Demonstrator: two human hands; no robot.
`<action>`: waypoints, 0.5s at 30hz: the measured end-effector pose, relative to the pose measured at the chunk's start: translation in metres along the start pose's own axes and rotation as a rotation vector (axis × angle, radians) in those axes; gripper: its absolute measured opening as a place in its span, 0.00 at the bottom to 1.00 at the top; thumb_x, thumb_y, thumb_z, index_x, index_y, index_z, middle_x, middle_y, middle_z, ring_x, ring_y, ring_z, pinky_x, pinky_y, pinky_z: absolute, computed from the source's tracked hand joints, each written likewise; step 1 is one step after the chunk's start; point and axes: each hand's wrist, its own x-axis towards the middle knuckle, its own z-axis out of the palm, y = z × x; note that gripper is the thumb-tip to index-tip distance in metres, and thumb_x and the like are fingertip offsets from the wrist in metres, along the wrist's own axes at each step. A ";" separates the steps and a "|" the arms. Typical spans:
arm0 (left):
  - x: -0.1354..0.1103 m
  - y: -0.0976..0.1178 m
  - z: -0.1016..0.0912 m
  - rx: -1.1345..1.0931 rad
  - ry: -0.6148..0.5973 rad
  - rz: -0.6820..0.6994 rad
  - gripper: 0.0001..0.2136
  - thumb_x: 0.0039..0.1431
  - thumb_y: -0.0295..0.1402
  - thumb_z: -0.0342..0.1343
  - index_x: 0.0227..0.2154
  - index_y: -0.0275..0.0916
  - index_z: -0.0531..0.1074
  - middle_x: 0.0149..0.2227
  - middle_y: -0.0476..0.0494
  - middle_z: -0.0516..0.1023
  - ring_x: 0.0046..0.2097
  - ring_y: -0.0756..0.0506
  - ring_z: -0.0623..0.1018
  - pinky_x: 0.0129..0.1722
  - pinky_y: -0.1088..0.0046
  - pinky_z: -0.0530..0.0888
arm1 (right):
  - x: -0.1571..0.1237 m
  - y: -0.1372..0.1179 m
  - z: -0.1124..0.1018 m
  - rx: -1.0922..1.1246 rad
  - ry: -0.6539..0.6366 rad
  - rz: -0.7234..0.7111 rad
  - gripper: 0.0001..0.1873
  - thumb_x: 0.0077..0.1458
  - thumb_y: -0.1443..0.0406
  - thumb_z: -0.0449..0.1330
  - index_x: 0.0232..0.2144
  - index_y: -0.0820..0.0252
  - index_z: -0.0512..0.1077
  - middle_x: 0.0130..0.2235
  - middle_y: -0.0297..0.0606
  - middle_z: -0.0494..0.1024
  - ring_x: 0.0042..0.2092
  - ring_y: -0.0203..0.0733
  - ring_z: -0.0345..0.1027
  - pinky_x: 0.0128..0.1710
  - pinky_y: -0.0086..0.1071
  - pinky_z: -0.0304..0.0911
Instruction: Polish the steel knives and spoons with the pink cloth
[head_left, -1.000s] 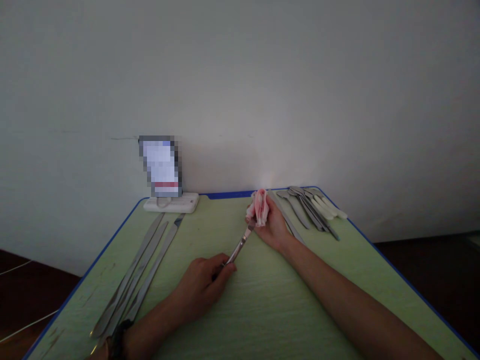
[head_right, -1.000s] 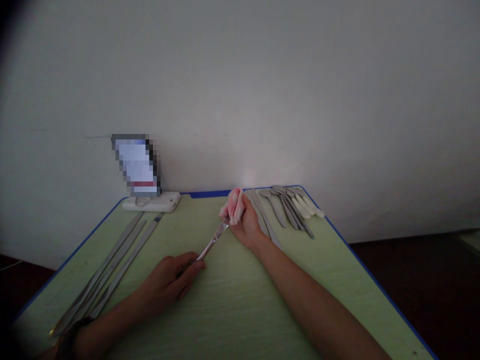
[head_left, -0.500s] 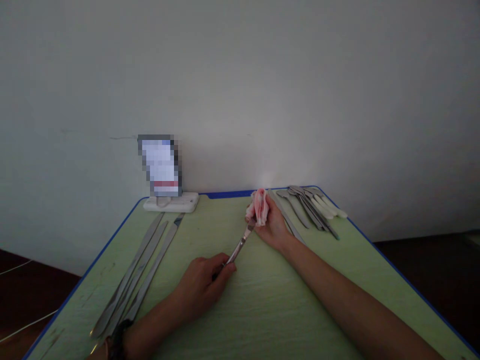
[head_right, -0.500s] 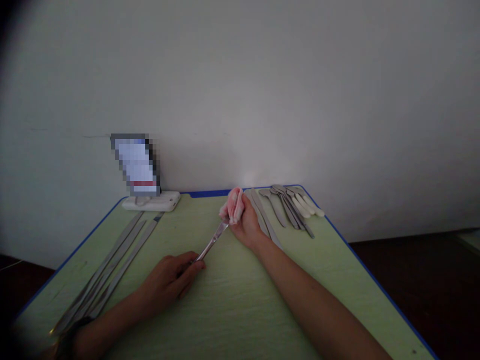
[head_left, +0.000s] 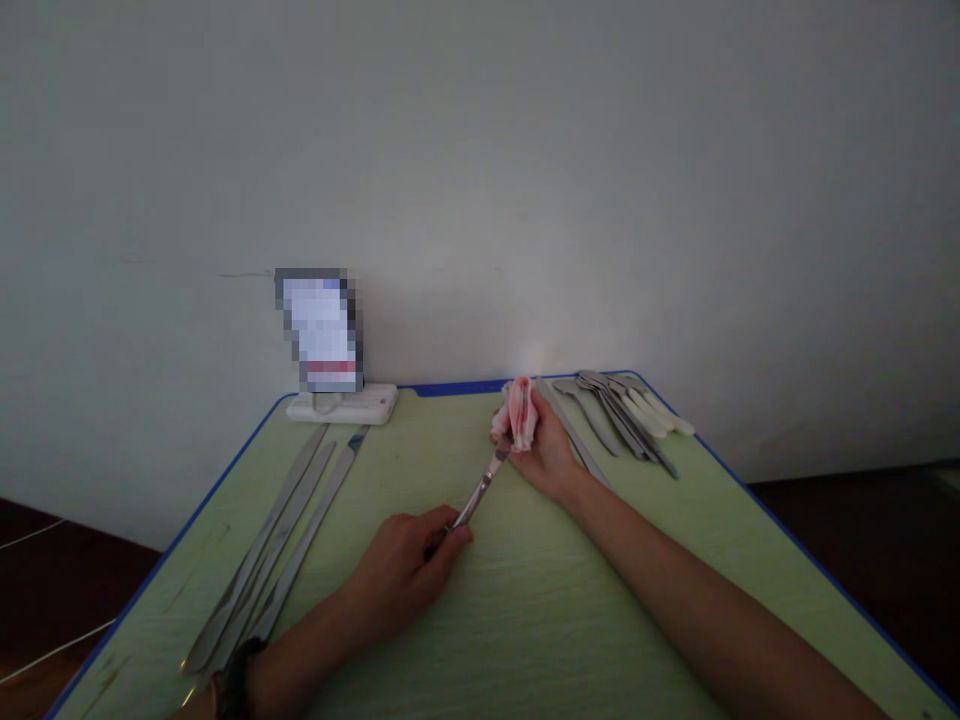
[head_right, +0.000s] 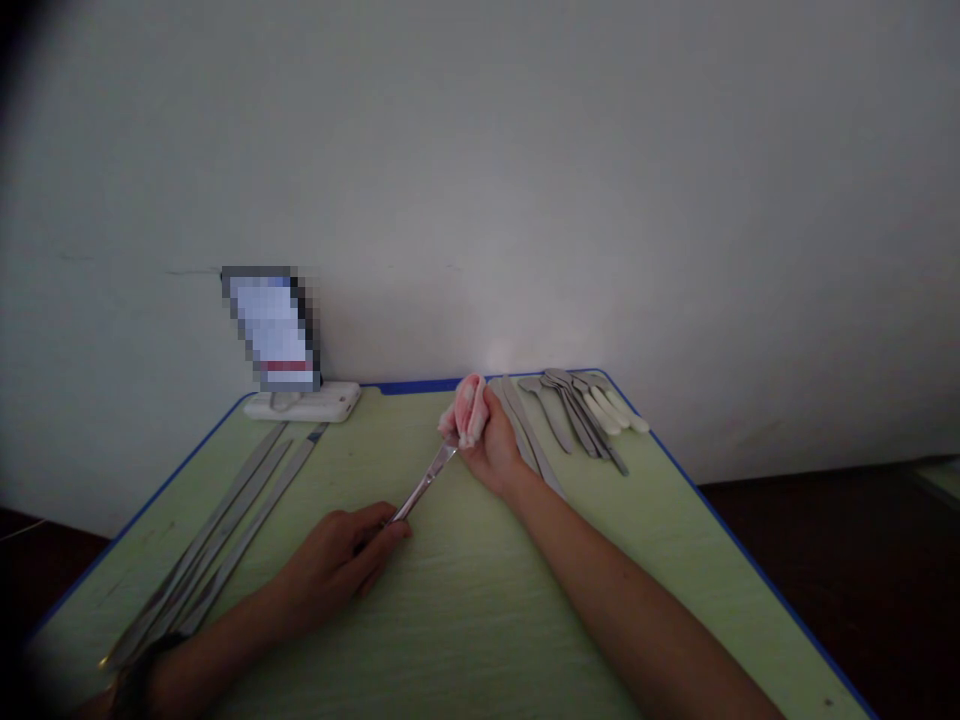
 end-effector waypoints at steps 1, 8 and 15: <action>0.000 0.000 0.000 0.000 0.000 -0.002 0.16 0.62 0.41 0.41 0.23 0.40 0.61 0.16 0.56 0.60 0.19 0.51 0.63 0.21 0.77 0.57 | 0.000 0.000 0.000 0.000 -0.001 0.000 0.22 0.58 0.54 0.49 0.16 0.57 0.61 0.15 0.31 0.64 0.20 0.34 0.58 0.23 0.29 0.55; 0.000 0.002 0.000 -0.003 -0.008 -0.014 0.16 0.62 0.41 0.40 0.23 0.40 0.62 0.16 0.56 0.61 0.19 0.51 0.63 0.21 0.77 0.57 | 0.000 0.000 -0.001 -0.020 -0.015 0.005 0.21 0.58 0.54 0.50 0.17 0.57 0.62 0.15 0.31 0.66 0.20 0.34 0.59 0.23 0.29 0.55; 0.001 0.000 0.000 -0.010 -0.003 -0.012 0.16 0.62 0.42 0.40 0.23 0.40 0.62 0.16 0.56 0.60 0.19 0.51 0.63 0.21 0.77 0.57 | 0.002 0.001 -0.003 -0.018 -0.031 -0.006 0.21 0.58 0.54 0.49 0.19 0.57 0.65 0.16 0.32 0.67 0.20 0.35 0.60 0.24 0.30 0.56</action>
